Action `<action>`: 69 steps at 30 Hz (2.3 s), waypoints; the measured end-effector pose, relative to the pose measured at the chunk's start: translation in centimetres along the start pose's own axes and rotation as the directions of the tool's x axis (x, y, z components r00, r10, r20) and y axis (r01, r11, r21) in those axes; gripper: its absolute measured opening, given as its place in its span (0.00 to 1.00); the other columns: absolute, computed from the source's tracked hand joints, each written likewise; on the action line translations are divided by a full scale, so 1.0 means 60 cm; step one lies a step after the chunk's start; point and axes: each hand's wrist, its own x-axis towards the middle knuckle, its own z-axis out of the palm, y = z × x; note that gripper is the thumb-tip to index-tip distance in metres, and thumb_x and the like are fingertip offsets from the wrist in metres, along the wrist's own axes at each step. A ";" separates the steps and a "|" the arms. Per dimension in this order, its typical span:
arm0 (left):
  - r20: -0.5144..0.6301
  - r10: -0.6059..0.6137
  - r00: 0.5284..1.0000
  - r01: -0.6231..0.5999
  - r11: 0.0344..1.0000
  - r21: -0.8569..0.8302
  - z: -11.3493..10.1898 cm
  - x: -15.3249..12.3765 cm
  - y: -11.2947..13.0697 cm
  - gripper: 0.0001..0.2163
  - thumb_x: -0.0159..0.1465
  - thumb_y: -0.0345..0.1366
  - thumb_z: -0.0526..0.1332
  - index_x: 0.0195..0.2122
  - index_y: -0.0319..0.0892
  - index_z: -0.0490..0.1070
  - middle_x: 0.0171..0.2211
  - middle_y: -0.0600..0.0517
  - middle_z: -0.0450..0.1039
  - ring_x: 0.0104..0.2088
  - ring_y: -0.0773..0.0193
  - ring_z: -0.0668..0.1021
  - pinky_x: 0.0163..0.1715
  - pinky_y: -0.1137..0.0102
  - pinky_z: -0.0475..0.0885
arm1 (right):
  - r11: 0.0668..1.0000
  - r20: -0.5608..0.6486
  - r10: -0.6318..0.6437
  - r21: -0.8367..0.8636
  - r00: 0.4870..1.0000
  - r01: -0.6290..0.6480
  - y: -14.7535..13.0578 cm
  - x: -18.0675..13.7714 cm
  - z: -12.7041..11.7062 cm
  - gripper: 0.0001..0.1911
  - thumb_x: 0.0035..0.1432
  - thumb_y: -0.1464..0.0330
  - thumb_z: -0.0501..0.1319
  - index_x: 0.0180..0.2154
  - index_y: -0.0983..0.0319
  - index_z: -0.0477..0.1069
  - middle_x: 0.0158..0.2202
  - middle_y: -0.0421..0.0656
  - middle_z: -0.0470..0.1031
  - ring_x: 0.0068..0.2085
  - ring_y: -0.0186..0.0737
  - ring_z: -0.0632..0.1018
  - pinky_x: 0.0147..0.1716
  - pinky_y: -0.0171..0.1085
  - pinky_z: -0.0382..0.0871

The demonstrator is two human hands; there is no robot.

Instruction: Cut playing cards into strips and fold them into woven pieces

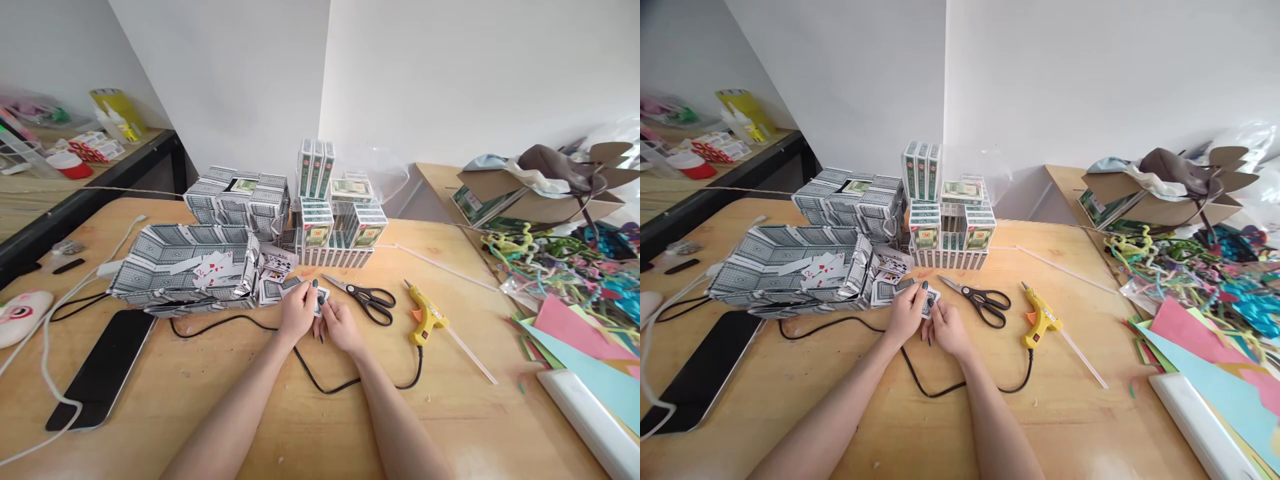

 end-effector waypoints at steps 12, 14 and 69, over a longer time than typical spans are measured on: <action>0.040 -0.003 0.999 0.007 0.995 -0.100 -0.004 -0.002 0.007 0.12 0.61 0.39 0.48 0.21 0.42 0.55 0.16 0.57 0.54 0.19 0.70 0.60 0.21 0.73 0.52 | 0.993 0.077 -0.040 0.111 0.996 0.031 0.005 0.004 -0.005 0.18 0.59 0.54 0.46 0.31 0.62 0.60 0.13 0.34 0.65 0.13 0.30 0.65 0.14 0.30 0.60; 0.043 -0.005 0.999 0.009 0.994 -0.108 -0.005 -0.002 0.008 0.13 0.61 0.39 0.48 0.20 0.42 0.55 0.16 0.57 0.54 0.19 0.70 0.60 0.21 0.73 0.52 | 0.992 0.082 -0.037 0.127 0.996 0.026 0.004 0.004 -0.005 0.18 0.59 0.54 0.46 0.31 0.62 0.60 0.14 0.34 0.65 0.14 0.30 0.66 0.14 0.31 0.60; -0.055 -0.006 0.998 -0.001 0.992 -0.124 0.002 -0.005 -0.006 0.14 0.61 0.36 0.48 0.19 0.42 0.50 0.15 0.58 0.50 0.18 0.71 0.58 0.21 0.74 0.53 | 0.997 0.022 -0.035 0.073 0.999 0.033 0.001 0.007 -0.007 0.19 0.58 0.54 0.48 0.24 0.61 0.58 0.14 0.36 0.67 0.12 0.29 0.63 0.12 0.30 0.56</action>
